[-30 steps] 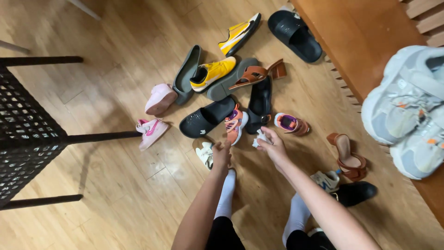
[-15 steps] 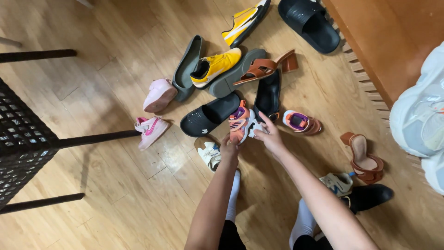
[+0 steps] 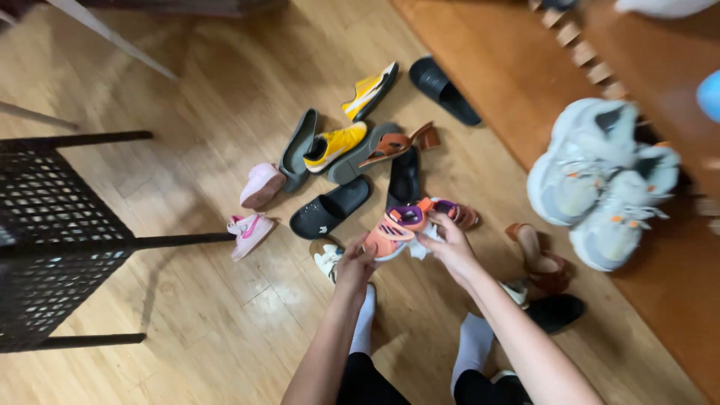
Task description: Cleaning various pairs of shoes using wet wipes.
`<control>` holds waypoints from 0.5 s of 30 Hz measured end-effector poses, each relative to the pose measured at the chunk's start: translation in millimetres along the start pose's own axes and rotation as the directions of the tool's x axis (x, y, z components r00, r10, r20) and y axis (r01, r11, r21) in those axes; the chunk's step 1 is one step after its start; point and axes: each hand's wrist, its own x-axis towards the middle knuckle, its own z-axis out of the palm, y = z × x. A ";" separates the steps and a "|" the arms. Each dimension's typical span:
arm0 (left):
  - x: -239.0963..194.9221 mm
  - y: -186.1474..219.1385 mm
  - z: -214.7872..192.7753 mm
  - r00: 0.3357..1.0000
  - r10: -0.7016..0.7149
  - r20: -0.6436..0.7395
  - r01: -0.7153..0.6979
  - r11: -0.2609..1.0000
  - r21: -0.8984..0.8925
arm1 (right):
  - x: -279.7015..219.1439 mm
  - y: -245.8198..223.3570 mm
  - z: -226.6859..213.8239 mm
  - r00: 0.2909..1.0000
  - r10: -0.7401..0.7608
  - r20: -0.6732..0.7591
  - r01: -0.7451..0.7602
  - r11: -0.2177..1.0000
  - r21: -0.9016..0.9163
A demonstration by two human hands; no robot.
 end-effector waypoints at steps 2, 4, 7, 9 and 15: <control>-82.6 43.5 28.1 0.999 -0.002 0.043 0.003 0.999 -0.033 | -47.8 -25.9 -1.4 0.999 -0.033 -0.023 0.034 0.998 0.050; -146.1 69.9 41.8 0.996 -0.006 0.087 0.011 0.998 -0.064 | -99.5 -55.5 -0.5 0.997 -0.062 -0.046 0.066 0.993 0.100; -221.0 87.4 43.6 0.987 0.009 0.161 0.009 0.994 -0.106 | -188.0 -94.3 1.4 0.986 -0.146 -0.080 0.153 0.984 0.090; -284.4 110.1 51.0 0.983 -0.028 0.184 0.058 0.985 -0.160 | -247.4 -119.3 0.2 0.975 -0.208 -0.076 0.220 0.953 0.208; -455.9 126.4 30.5 0.901 0.099 0.421 -0.016 0.981 -0.196 | -435.9 -163.3 14.0 0.966 -0.179 -0.188 0.243 0.875 0.419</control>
